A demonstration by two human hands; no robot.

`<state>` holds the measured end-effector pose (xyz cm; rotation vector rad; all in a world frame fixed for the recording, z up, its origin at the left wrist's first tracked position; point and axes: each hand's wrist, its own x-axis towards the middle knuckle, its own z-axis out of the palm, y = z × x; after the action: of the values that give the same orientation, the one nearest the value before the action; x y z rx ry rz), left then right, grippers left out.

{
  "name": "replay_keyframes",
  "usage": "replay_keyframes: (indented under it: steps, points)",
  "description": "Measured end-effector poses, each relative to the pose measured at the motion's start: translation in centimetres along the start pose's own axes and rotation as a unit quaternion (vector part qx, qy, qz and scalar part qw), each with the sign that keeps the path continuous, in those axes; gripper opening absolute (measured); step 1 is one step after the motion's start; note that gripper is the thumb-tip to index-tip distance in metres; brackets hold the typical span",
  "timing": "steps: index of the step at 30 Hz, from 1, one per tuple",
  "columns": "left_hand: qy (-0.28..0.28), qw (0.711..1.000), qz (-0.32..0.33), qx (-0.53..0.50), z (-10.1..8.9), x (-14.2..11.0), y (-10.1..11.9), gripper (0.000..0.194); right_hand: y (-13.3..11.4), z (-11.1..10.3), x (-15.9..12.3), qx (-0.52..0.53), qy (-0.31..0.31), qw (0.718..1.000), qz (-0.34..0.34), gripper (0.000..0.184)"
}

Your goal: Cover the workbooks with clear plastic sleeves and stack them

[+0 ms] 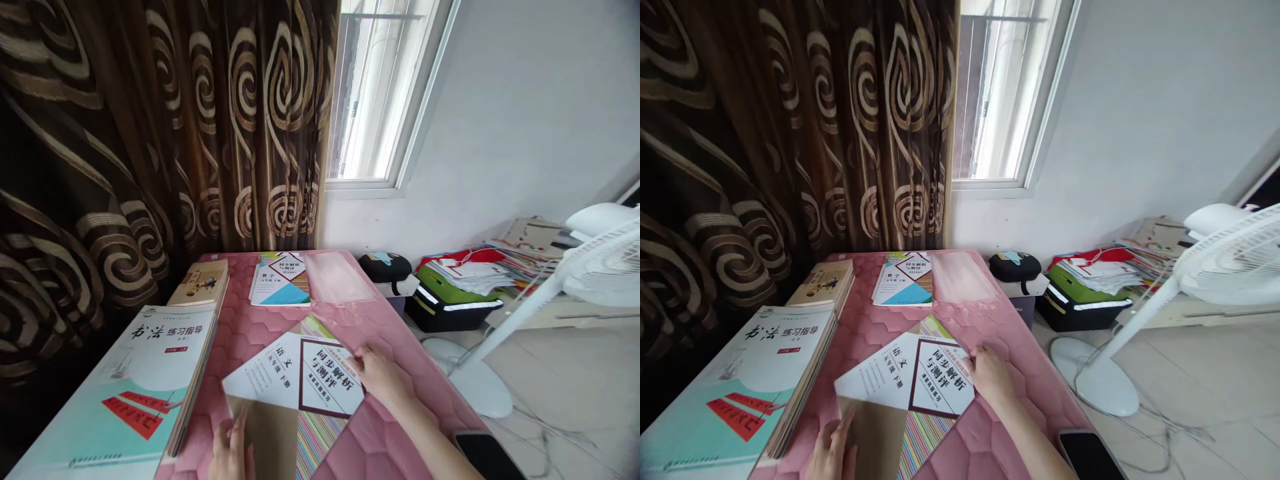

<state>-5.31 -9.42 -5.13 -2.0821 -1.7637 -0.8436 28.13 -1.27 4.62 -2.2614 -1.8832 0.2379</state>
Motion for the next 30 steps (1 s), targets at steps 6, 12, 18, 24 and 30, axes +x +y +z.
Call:
replay_keyframes:
  steps: [6,12,18,24,30]
  points:
    - [-0.09,0.993,-0.074,-0.024,1.6,8.7,1.1,0.042,2.0,0.3,-1.3,0.074,0.006,0.996,0.057,0.028]
    - [-0.151,0.978,-0.086,-0.111,3.9,16.4,0.3,0.042,1.9,1.6,-0.8,0.14,0.052,0.985,0.083,0.026]
    - [-0.138,0.981,-0.075,-0.117,5.1,16.9,-0.6,0.033,2.1,3.2,0.0,0.191,0.105,0.973,0.082,0.025]
    - [-0.12,0.985,-0.066,-0.106,5.1,16.8,-0.8,0.03,2.0,3.4,-0.1,0.198,0.123,0.969,0.084,0.025]
    - [-0.106,0.991,-0.064,-0.057,2.6,15.1,2.6,0.032,2.3,4.0,-0.1,0.191,0.144,0.969,0.066,0.023]
